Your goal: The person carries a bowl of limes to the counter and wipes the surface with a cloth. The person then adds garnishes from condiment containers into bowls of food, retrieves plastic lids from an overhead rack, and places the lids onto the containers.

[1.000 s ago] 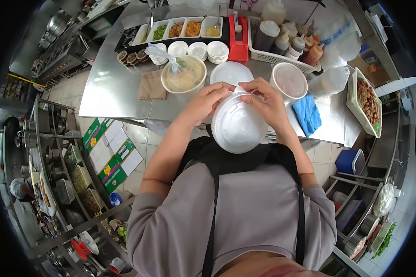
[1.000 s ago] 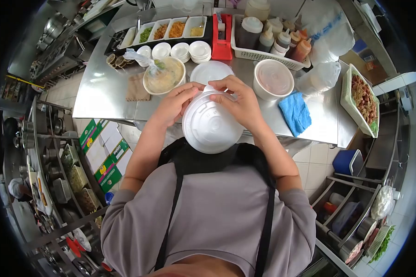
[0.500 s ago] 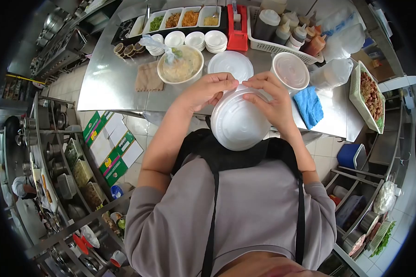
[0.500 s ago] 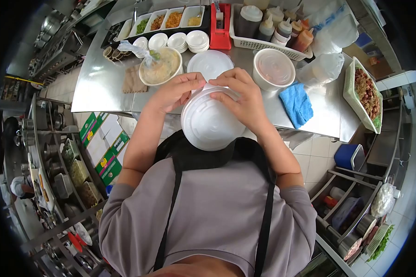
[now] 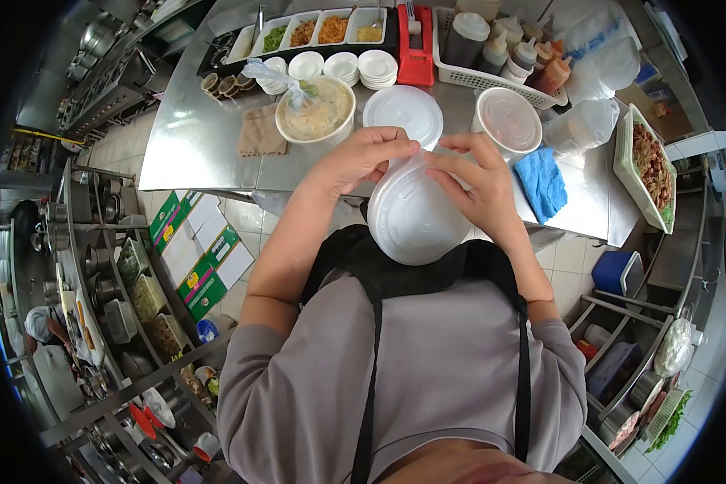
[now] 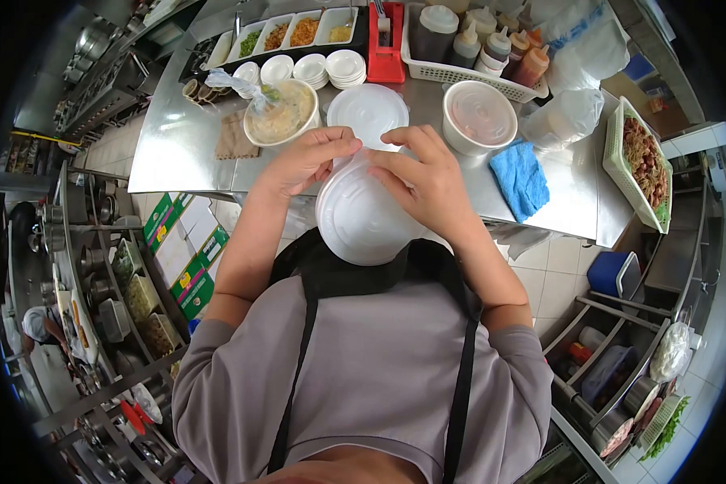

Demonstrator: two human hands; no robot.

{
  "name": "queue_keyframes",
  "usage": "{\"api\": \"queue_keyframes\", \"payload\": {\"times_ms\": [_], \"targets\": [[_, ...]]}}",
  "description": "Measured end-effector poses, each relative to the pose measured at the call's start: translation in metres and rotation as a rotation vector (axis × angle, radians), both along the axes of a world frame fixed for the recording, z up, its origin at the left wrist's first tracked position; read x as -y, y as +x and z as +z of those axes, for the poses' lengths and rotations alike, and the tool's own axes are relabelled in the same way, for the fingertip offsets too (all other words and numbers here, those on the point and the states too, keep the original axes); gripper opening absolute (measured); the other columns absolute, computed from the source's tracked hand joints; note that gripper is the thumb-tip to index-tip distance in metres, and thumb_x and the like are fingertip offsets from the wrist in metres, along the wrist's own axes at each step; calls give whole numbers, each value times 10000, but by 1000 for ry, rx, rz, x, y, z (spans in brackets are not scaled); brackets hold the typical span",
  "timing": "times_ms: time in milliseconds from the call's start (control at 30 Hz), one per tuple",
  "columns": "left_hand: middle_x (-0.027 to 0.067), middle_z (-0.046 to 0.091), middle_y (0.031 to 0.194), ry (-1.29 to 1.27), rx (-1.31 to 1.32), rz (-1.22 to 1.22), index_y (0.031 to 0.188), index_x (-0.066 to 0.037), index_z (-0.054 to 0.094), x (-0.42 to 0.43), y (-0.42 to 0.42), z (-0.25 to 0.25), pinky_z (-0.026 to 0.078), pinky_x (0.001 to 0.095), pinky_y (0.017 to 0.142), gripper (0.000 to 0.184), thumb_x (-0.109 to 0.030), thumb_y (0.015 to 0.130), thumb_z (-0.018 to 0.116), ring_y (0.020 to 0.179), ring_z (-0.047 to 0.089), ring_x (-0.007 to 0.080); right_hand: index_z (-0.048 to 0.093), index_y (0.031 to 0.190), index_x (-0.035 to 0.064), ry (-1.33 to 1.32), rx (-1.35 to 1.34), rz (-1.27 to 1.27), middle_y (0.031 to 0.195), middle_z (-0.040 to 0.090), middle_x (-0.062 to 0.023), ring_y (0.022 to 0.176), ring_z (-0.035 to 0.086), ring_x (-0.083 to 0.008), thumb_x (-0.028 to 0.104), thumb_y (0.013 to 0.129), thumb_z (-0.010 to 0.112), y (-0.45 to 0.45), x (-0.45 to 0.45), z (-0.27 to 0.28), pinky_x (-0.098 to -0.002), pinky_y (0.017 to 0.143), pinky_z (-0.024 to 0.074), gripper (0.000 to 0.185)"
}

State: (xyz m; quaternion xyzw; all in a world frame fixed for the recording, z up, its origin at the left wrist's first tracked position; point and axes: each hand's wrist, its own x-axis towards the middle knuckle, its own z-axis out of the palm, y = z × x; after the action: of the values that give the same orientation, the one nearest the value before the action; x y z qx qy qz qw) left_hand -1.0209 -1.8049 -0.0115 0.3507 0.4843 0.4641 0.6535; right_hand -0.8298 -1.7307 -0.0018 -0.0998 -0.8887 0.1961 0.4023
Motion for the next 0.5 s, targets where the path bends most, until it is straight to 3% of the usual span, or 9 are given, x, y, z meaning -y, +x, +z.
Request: {"api": "queue_keyframes", "payload": {"times_ms": [200, 333, 500], "targets": [[-91, 479, 636, 152, -240, 0, 727, -91, 579, -2, 12, 8, 307, 163, 487, 168, -208, 848, 577, 555, 397, -14, 610, 808, 26, -432, 50, 99, 867, 551, -70, 783, 500, -234, 71, 696, 694, -1, -10, 7, -297, 693, 410, 147], [-62, 533, 675, 291, -385, -1, 774, -35, 595, -5, 15, 3, 334, 175, 526, 132, -147, 833, 561, 589, 431, 8, 550, 781, 11, -393, 91, 179, 823, 512, -76, 781, 455, -246, 32, 720, 653, -3, -18, 11, -305, 691, 379, 121], [-35, 566, 704, 221, -478, -38, 801, -11, 598, -3, 14, 16, 376, 177, 567, 94, -99, 809, 567, 639, 475, 15, 487, 782, 2, -248, 77, 186, 794, 479, -93, 785, 424, -283, -34, 723, 585, -3, -6, 13, -339, 680, 366, 120]]}}
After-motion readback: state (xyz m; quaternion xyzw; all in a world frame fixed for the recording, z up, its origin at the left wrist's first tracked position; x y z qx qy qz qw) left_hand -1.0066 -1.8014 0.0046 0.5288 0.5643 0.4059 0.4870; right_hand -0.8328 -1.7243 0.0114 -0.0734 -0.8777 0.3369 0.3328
